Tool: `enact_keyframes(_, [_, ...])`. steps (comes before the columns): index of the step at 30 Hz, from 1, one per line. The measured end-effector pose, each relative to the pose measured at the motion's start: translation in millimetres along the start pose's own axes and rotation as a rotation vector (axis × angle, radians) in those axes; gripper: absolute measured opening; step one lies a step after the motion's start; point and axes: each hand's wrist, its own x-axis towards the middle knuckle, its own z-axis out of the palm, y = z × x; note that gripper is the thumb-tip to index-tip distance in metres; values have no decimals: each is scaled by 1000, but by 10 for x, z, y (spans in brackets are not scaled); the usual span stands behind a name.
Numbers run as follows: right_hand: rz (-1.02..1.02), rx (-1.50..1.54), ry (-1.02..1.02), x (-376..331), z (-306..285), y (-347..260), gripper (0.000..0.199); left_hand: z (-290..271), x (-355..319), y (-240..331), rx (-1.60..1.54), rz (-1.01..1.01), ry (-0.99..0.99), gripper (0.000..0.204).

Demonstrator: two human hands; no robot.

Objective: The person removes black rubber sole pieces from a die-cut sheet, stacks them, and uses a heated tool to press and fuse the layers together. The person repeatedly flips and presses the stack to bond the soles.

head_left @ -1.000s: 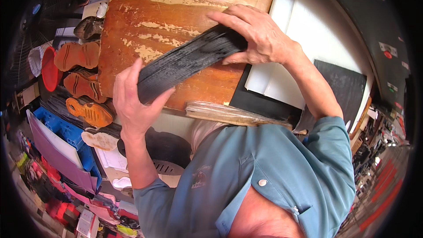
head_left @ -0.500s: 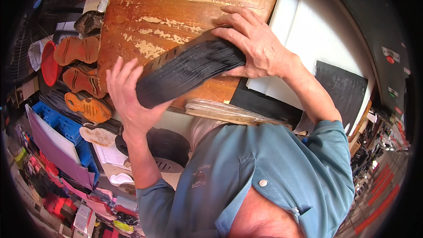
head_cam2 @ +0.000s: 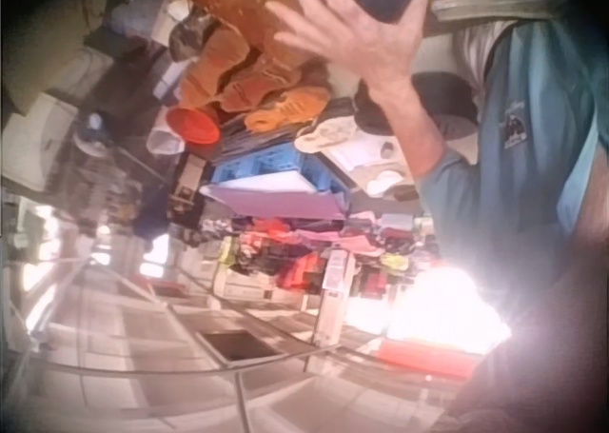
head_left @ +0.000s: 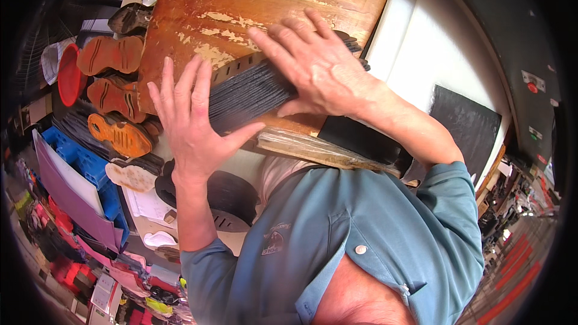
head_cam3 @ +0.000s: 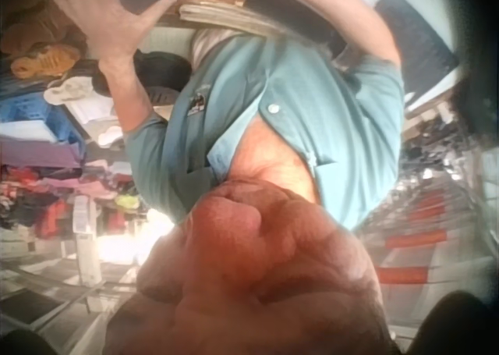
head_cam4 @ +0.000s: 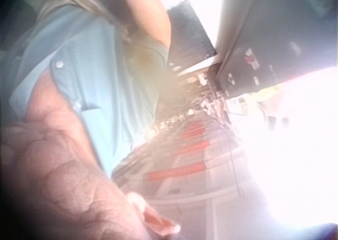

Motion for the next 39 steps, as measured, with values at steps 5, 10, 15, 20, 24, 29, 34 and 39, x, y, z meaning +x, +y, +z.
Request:
enact_keyframes(5, [0,37,11,221,44,-179,138,52,17,56,-38,-54,-13,114])
enact_keyframes(10, [-12,85,-29,210,50,-117,137,-11,-64,-125,-123,29,-13,117])
enact_keyframes(15, [-38,37,19,243,34,-131,109,66,-20,-311,-282,-61,112,103])
enact_keyframes(20, [-55,71,79,210,-251,-133,83,-137,-45,-187,-296,1,175,93])
enact_keyframes(24, [-60,40,146,115,-240,-119,84,-57,-31,-177,-222,34,195,85])
enact_keyframes(29, [68,53,-53,243,-20,47,58,235,42,-349,-363,-130,49,78])
enact_keyframes(34, [132,182,-187,375,-324,132,72,-8,164,-433,-991,-376,32,86])
enact_keyframes(39, [180,762,-159,191,-640,-25,85,-61,20,48,-1670,-288,473,94])
